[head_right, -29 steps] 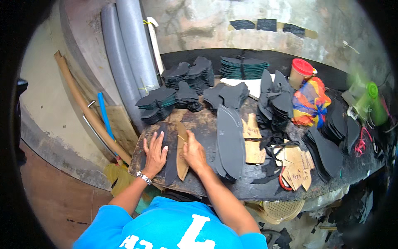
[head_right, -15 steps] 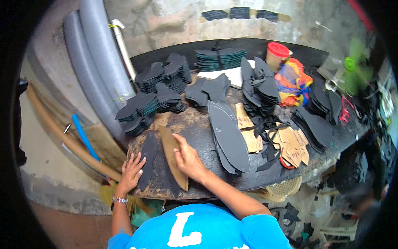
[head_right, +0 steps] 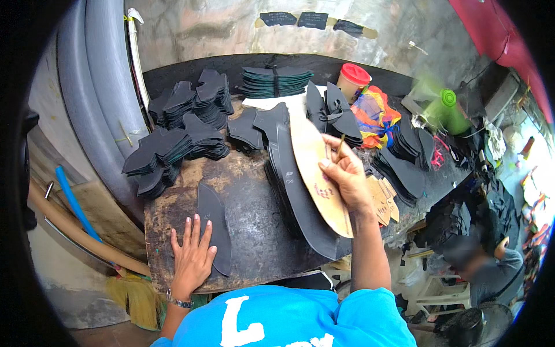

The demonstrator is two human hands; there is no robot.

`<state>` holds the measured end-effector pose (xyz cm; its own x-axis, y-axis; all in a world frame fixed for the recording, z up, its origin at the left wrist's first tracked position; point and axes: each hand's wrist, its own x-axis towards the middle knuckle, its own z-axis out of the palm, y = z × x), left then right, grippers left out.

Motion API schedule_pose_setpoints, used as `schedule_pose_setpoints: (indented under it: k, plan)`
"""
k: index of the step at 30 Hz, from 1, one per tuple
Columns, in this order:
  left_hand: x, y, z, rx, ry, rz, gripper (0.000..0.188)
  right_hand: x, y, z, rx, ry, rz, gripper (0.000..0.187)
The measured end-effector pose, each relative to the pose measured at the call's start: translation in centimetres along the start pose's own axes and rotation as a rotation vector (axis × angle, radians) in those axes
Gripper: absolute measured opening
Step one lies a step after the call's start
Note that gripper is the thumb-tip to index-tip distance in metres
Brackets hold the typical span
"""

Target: The person places a cardboard template on a stack of black rubber pieces and traces the outline with a pencil. They then remove the template, gather the marked pieces, and tie them together with a rubber band. The person also handles a mesh bag and additional templates on the worktable.

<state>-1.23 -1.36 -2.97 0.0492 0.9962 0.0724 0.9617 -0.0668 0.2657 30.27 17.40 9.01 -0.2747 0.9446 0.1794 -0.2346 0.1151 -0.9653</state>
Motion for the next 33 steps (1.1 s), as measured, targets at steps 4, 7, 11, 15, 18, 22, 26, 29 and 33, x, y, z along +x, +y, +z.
schedule_pose_setpoints:
  k: [4,7,11,15,18,22,26,29,33]
  plan:
    - [-0.1,-0.1,-0.2,-0.008,-0.004,-0.014,0.057,0.7,4.7,-1.4,-0.211,-0.026,0.015,0.052]
    - [0.1,-0.3,-1.0,-0.049,-0.026,-0.016,0.055,0.5,5.5,-1.7,-0.557,0.02,-0.039,0.047]
    - [0.7,-1.7,-2.8,-0.191,-0.147,-0.033,0.056,0.0,2.3,0.0,-0.978,0.122,-0.088,0.035]
    - [2.6,-4.1,-3.7,-0.229,-0.134,0.046,0.065,-3.9,-3.7,5.3,-0.806,0.282,-0.193,0.036]
    - [4.0,-5.1,-3.2,-0.155,-0.111,0.13,0.075,-8.8,-4.4,11.0,-0.44,0.364,-0.318,0.044]
    - [4.3,-5.1,-2.2,-0.089,-0.066,0.145,0.089,-7.4,1.7,13.9,-0.8,-0.254,-0.354,0.048]
    - [4.0,-5.0,-1.9,-0.139,-0.031,0.131,0.094,-3.8,11.8,15.2,-0.697,-0.14,-0.182,0.043]
    - [4.0,-5.3,-1.8,-0.139,-0.015,0.132,0.097,-3.5,15.3,14.9,-0.959,-0.173,-0.107,0.043]
    - [4.1,-5.5,-1.5,-0.082,-0.012,0.144,0.096,-4.2,15.4,14.8,-1.065,-0.252,-0.263,0.041]
